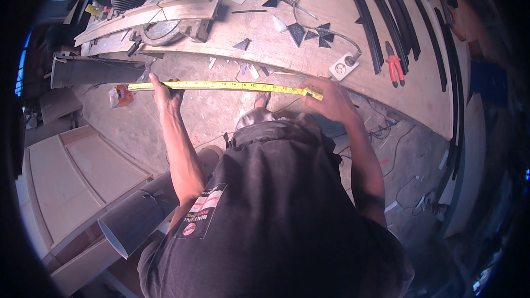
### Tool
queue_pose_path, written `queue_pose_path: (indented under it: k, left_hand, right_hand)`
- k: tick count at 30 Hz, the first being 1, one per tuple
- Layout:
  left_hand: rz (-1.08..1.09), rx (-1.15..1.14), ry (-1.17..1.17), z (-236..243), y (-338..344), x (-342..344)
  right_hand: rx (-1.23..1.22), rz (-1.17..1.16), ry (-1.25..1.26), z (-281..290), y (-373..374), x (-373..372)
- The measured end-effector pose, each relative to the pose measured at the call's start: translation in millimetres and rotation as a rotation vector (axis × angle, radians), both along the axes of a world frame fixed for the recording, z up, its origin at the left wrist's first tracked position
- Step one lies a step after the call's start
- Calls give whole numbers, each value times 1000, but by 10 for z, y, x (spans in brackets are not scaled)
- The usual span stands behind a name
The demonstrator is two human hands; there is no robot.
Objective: The person measures and cuts a long, dark-colored strip of material using a miter saw. They repeatedly measure the material with a tape measure, position it on the saw, and make cuts, then inspect the cut pieces.
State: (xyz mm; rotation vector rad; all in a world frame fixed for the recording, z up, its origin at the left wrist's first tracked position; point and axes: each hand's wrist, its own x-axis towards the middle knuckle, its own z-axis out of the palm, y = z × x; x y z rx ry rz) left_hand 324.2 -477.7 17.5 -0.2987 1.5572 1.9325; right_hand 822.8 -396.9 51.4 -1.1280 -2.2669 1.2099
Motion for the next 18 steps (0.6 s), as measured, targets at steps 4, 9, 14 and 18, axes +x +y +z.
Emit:
queue_pose_path:
  k: [4,9,14,18]
  left_hand:
    - [-4,42,27,79,-23,122]
    - [-183,292,228,94,-141,328]
    - [-35,201,71,8,-228,539]
    - [45,279,-46,7,-271,765]
  right_hand:
    - [-52,1,-32,33,4,8]
    - [-94,49,120,-35,-6,16]
    - [-245,32,229,-123,-31,26]
    - [-323,-49,218,-79,12,98]
